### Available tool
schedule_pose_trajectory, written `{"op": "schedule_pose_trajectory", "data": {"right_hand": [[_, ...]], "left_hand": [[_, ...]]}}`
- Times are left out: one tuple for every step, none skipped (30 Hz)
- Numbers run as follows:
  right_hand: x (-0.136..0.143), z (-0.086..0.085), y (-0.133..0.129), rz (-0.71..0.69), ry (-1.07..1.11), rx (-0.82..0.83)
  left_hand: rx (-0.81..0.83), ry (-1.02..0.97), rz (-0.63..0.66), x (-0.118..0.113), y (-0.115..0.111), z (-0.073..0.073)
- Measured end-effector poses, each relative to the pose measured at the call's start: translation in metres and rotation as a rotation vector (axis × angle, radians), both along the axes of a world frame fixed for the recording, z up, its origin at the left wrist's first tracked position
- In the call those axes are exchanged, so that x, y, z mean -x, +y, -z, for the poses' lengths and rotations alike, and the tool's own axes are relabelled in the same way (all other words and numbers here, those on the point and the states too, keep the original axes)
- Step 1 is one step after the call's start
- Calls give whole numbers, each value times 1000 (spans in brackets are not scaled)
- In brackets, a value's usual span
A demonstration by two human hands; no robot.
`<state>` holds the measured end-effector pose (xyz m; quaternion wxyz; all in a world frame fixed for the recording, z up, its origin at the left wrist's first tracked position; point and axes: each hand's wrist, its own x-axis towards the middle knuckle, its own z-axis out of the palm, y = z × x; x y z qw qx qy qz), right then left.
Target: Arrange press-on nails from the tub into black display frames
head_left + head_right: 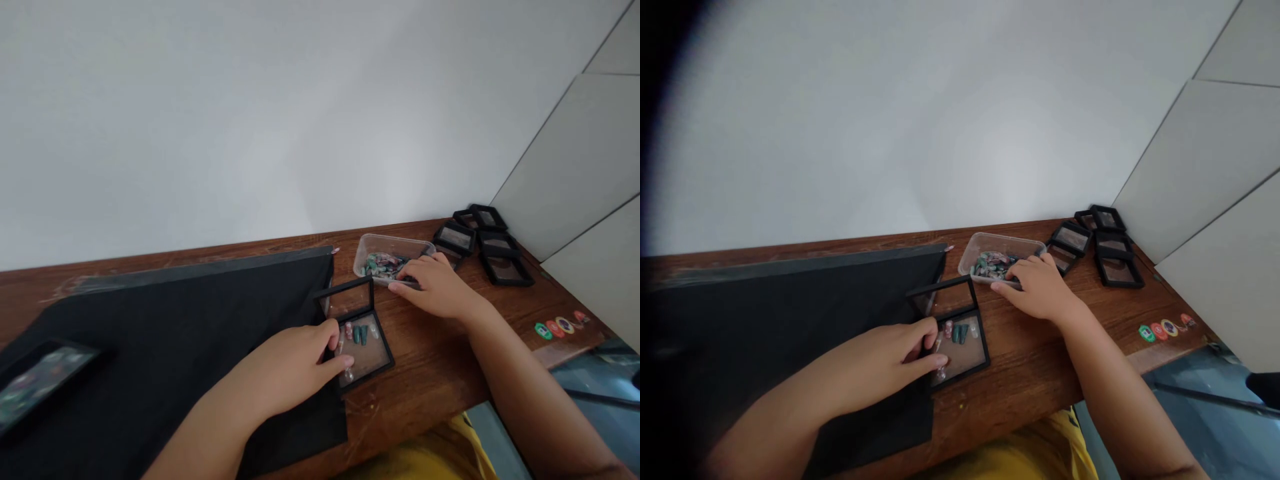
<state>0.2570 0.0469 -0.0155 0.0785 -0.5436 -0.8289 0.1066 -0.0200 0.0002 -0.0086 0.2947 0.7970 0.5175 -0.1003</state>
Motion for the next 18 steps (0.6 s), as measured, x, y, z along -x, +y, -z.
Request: {"op": "schedule_pose_trajectory", "data": {"right_hand": [[-1, 0, 0, -2, -5, -3], [-2, 1, 0, -6, -9, -6], [-2, 1, 1, -10, -11, -7], [-3, 1, 1, -14, -6, -6], [-3, 1, 1, -21, 4, -3], [-3, 1, 1, -31, 18, 0], [-3, 0, 0, -46, 35, 4], [-2, 0, 0, -63, 50, 11], [-2, 0, 0, -82, 64, 20], [-1, -1, -1, -94, 75, 28], [-1, -1, -1, -98, 79, 34], [0, -1, -1, -94, 79, 39], [0, -2, -1, -89, 75, 45], [0, -2, -2, -89, 64, 53], [0, -2, -2, -95, 49, 63], [0, -3, -2, -108, 30, 76], [-1, -4, -2, -123, 11, 91], [-1, -4, -3, -136, -7, 105]], "left_hand": [[-4, -2, -5, 1, 0, 1], [-6, -3, -8, 1, 0, 1], [-7, -2, -10, 2, 0, 2], [-7, 0, -11, 3, 1, 3], [-5, 2, -10, 4, 1, 3], [-3, 5, -9, 4, 1, 4], [-4, 9, -10, 5, 1, 4], [-4, 12, -13, 5, 1, 4], [-8, 14, -16, 5, 1, 5], [-11, 16, -18, 5, 1, 5], [-15, 19, -21, 5, 1, 5], [-20, 22, -23, 5, 0, 5], [-23, 25, -23, 5, 0, 5], [-23, 29, -21, 5, 0, 5], [-22, 32, -20, 4, 0, 5], [-19, 36, -16, 4, 1, 4], [-17, 38, -13, 4, 1, 4], [-15, 41, -8, 4, 1, 4]]}}
